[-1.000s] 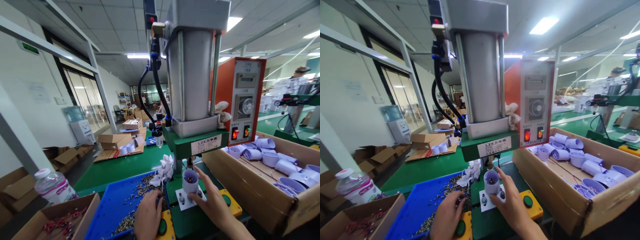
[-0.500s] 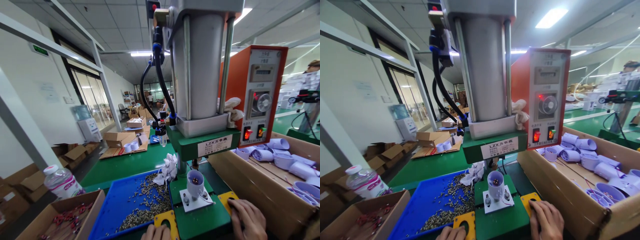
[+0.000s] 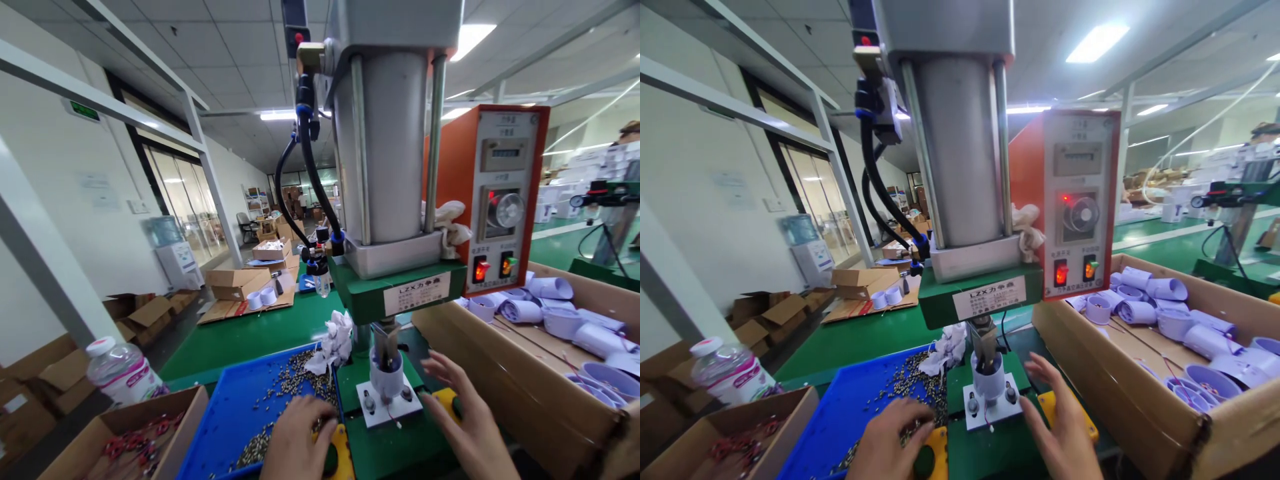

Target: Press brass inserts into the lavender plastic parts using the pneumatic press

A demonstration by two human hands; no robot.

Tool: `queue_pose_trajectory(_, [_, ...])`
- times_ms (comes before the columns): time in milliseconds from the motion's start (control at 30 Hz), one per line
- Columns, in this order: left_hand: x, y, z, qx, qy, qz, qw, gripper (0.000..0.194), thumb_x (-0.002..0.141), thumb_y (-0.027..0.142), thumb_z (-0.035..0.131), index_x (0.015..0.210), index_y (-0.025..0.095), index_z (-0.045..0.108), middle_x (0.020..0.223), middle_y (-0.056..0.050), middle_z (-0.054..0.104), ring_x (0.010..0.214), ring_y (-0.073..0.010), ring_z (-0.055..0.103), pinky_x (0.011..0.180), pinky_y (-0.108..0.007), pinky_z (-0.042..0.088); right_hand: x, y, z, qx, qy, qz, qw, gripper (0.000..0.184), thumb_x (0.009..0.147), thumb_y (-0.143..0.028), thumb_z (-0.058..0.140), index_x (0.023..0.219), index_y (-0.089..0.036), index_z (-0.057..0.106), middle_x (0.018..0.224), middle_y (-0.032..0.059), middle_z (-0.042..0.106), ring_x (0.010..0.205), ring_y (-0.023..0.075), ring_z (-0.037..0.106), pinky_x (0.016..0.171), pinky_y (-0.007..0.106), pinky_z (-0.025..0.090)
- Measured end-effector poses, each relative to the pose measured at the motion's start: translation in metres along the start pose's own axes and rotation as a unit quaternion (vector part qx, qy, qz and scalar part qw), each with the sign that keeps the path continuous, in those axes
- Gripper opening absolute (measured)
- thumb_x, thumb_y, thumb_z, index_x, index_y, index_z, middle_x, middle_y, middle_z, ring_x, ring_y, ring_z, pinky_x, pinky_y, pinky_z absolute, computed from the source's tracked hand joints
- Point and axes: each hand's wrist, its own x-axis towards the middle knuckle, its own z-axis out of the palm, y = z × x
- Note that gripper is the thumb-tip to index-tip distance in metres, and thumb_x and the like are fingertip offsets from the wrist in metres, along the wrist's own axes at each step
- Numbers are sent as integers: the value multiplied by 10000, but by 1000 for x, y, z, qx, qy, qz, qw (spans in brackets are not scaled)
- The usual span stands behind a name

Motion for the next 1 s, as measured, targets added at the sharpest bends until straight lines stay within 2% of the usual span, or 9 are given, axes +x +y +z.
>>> queue_pose_trajectory(100, [35,22,-11,-79,10,-29,996,130,748,236,597,745,228,727,820,-15,692,812,-176,624,753,-291,451,24,-44,23,139,-64,2,988,755,789,-320,644,1437,-278,259,1351,83,541,1196,227,559,1007,382,451])
queue_pose_trajectory(200, [64,40,-17,-138,-11,-26,990,133,698,260,624,742,206,738,756,-11,700,750,-174,616,691,-281,434,35,-62,43,199,-99,19,975,736,766,-229,635,1415,-233,289,1247,85,620,1086,207,624,932,320,497])
queue_pose_trajectory(333, [83,63,-23,-143,-55,10,988,174,688,278,609,722,171,742,690,-16,702,698,-161,614,633,-260,418,34,-61,50,188,-76,39,979,672,728,-190,650,1347,-192,389,1168,74,670,1040,204,647,851,260,526])
queue_pose_trajectory(433, [90,80,-23,-85,-86,52,991,188,685,249,583,731,172,747,706,-13,715,708,-145,623,648,-247,424,34,-60,47,206,-83,40,974,702,726,-169,638,1374,-195,369,1204,68,662,1053,200,651,823,247,543])
queue_pose_trajectory(533, [96,93,-17,-24,-117,72,990,192,662,212,573,750,163,737,772,-24,733,773,-154,639,696,-250,449,35,-61,45,218,-96,34,971,696,737,-163,624,1382,-201,366,1247,70,645,1087,205,644,865,268,543])
queue_pose_trajectory(733, [106,96,-8,-4,-168,99,981,112,609,161,597,679,165,684,717,-5,722,690,-138,622,654,-239,452,37,-60,45,201,-101,36,974,701,721,-136,619,1375,-204,377,1303,80,609,1183,228,588,936,307,513])
queue_pose_trajectory(867, [112,98,-5,12,-171,106,979,12,586,160,635,575,165,635,635,9,677,603,-121,562,580,-241,403,38,-63,47,205,-107,34,972,665,743,-174,613,1366,-191,382,1301,97,608,1177,226,592,924,301,515])
queue_pose_trajectory(933, [114,100,-8,13,-166,108,980,41,573,162,667,609,160,648,670,10,682,634,-124,566,593,-239,402,39,-63,45,181,-111,17,977,655,752,-188,609,1369,-192,388,1313,100,599,1199,227,575,950,315,500])
queue_pose_trajectory(1000, [110,100,-16,3,-162,110,981,178,583,192,697,757,159,685,744,11,695,673,-129,582,600,-231,411,39,-57,39,119,-102,-20,987,665,752,-225,632,1376,-200,404,1323,104,588,1226,244,550,986,351,474])
